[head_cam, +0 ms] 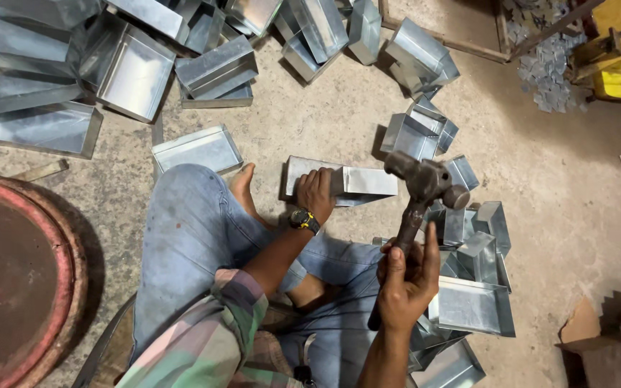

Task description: The person uses a hammer to flatten the edges and seams of several small rectangular metal boxes while sitting on the floor.

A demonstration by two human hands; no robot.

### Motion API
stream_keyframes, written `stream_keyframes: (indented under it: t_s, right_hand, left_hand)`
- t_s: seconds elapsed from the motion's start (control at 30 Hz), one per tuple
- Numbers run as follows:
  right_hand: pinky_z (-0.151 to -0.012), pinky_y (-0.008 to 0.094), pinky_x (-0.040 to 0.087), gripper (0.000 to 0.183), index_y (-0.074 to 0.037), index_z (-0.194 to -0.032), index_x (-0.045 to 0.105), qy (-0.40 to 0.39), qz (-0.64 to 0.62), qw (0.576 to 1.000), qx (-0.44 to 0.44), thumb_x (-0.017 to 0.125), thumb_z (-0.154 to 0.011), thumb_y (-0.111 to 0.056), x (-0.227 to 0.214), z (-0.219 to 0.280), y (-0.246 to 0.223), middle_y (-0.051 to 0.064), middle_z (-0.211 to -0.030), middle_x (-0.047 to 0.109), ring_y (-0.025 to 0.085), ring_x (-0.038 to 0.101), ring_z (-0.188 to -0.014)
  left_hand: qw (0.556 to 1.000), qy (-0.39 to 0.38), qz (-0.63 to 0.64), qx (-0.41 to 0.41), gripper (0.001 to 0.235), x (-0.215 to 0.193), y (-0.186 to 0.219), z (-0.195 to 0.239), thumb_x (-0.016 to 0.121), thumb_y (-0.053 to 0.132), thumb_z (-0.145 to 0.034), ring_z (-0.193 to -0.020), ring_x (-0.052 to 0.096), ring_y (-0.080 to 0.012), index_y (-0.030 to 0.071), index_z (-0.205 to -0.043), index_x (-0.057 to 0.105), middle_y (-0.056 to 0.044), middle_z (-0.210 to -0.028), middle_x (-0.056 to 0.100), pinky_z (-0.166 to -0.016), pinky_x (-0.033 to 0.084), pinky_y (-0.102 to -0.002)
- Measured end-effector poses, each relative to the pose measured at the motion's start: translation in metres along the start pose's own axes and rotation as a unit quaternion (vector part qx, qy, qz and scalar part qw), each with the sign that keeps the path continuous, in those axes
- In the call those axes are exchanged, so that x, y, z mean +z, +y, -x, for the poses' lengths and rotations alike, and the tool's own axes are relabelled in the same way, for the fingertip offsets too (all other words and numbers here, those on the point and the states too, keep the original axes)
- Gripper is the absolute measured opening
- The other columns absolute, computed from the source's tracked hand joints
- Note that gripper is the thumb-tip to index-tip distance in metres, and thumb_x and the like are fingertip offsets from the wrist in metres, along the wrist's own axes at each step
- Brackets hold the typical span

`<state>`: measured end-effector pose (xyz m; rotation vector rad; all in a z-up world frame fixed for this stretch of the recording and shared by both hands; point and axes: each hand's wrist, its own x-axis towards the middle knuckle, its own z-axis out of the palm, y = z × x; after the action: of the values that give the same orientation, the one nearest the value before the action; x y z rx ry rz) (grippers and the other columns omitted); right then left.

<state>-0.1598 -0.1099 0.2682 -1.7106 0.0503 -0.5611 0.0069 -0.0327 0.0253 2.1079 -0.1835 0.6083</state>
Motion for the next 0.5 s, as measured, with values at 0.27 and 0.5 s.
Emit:
stream_keyframes:
  t_s: [0.27,0.5]
  right_hand:
    - [-0.069,0.024,0.049,0.049,-0.002,-0.152,0.053,-0.125,0.214,0.961,-0.119,0.06,-0.104,-0.003,0.023,-0.04,0.016,0.01,-0.1,0.065,0.011,0.059,-0.082]
    - [-0.076,0.039,0.051,0.05,-0.01,-0.149,0.061,-0.109,0.33,0.934,0.078,0.064,-0.099,-0.001,-0.003,-0.049,-0.014,0.028,-0.104,0.071,0.039,0.065,-0.088]
  left_hand:
    - [0.999,0.039,-0.023,0.012,0.049,-0.003,0.008,-0.003,0.072,0.002,-0.065,-0.098,0.06,-0.033,0.001,-0.113,0.061,-0.014,-0.106,0.065,-0.083,0.044,-0.046]
    - [1.0,-0.01,0.003,-0.017,0.06,-0.002,0.012,-0.008,0.082,0.011,-0.054,-0.097,0.059,-0.0347,0.001,-0.109,0.061,-0.016,-0.103,0.066,-0.082,0.043,-0.049]
